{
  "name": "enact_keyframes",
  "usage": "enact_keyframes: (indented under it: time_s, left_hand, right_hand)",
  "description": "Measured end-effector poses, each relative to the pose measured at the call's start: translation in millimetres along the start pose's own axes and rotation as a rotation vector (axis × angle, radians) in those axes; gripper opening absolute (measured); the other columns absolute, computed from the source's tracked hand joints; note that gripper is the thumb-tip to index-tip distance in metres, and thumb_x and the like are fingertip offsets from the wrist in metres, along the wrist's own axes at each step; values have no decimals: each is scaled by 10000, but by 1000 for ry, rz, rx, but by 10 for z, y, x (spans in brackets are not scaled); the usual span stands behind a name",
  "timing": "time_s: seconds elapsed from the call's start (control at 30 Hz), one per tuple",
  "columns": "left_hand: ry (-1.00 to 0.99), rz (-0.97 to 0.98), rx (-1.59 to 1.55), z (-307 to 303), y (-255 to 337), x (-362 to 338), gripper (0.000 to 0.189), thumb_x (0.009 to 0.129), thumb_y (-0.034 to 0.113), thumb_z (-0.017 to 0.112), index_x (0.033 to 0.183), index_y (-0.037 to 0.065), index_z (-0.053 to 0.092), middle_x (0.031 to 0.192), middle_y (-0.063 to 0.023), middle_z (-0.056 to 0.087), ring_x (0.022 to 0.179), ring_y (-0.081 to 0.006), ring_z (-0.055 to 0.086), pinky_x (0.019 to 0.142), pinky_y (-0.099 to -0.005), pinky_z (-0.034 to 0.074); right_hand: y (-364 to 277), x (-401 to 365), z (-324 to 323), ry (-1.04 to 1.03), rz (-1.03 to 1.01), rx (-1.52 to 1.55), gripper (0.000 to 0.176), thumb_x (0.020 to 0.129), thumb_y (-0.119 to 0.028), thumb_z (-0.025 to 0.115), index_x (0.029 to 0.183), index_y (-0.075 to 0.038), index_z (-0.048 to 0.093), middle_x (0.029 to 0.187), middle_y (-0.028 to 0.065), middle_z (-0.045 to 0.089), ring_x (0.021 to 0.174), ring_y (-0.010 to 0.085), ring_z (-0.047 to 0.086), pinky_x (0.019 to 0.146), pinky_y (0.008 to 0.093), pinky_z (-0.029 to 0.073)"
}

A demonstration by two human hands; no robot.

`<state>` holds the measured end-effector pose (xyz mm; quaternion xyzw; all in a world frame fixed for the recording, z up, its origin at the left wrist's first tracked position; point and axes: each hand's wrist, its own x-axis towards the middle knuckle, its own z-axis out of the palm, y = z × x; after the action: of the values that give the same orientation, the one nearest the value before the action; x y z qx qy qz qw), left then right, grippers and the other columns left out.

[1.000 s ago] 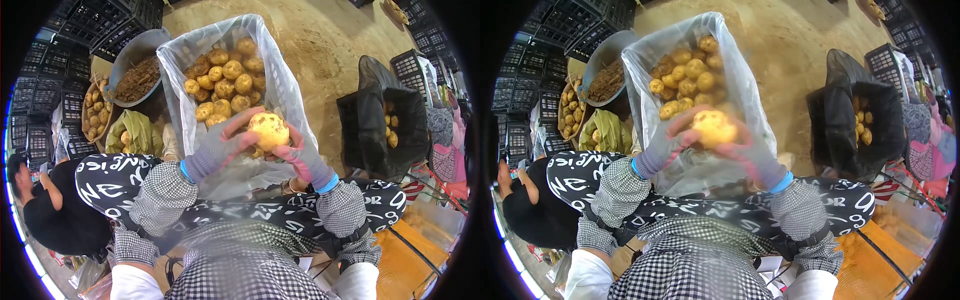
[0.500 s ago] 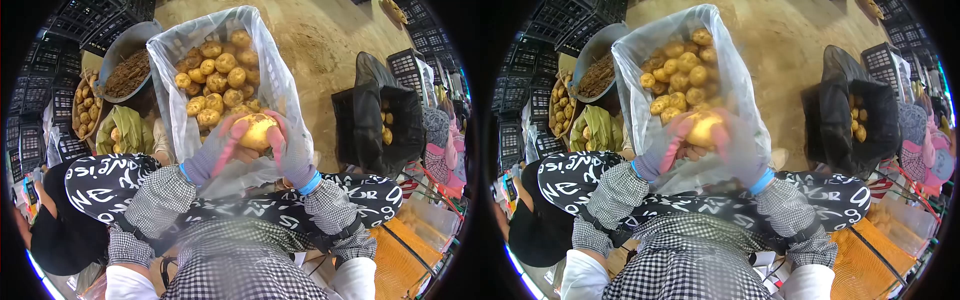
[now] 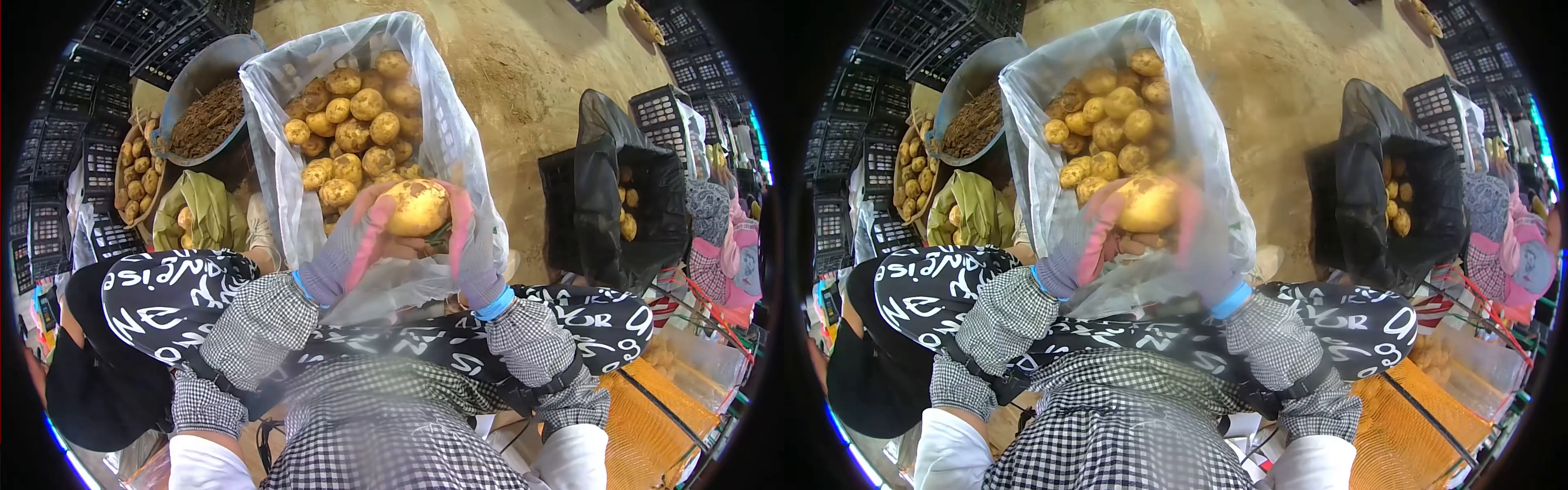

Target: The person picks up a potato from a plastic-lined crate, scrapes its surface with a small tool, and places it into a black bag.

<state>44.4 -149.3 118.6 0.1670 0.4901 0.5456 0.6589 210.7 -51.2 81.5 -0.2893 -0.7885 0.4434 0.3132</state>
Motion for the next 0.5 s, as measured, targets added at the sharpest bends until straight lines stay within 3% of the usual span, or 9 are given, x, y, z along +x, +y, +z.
enact_keyframes:
  time_s: [0.07,0.2,0.3,0.37,0.43,0.5]
  left_hand:
    - [34,90,25,57,-33,-32,829,919,558,618,1473,50,266,1293,-189,537,991,-269,663,823,-372,580]
    - [22,53,-45,187,-38,-103,842,894,414,716,1494,59,244,1318,-191,519,1042,-267,650,867,-384,580]
    - [8,9,-137,231,38,-131,849,892,350,733,1509,60,226,1333,-194,511,1063,-273,647,895,-392,577]
    - [-10,26,-139,225,53,-139,836,910,343,712,1518,60,213,1342,-197,507,1076,-281,646,908,-391,575]
    - [-21,67,-111,228,54,-145,825,923,344,695,1522,56,206,1345,-199,510,1071,-288,650,912,-386,573]
    - [-45,66,-163,225,51,-160,819,932,351,683,1525,51,203,1351,-200,505,1075,-289,650,918,-381,570]
  right_hand:
    - [47,-23,-1,-25,103,86,380,1009,-176,455,1340,8,482,1267,220,567,1079,366,600,907,446,486]
    - [-330,67,-42,9,436,434,377,1038,-210,427,1332,23,470,1197,218,593,979,307,655,798,408,544]
    - [-338,75,-57,29,409,439,392,1028,-219,455,1331,29,461,1165,214,592,946,307,662,749,408,552]
    - [-345,104,-73,37,350,282,372,1037,-243,438,1274,34,515,1101,174,618,928,259,652,763,372,538]
    - [-385,127,-76,76,301,31,432,1071,-292,368,1157,41,630,977,98,681,902,145,635,811,291,511]
    - [-298,86,-98,74,272,-37,429,1066,-296,374,1184,37,616,977,106,688,900,163,645,807,295,515]
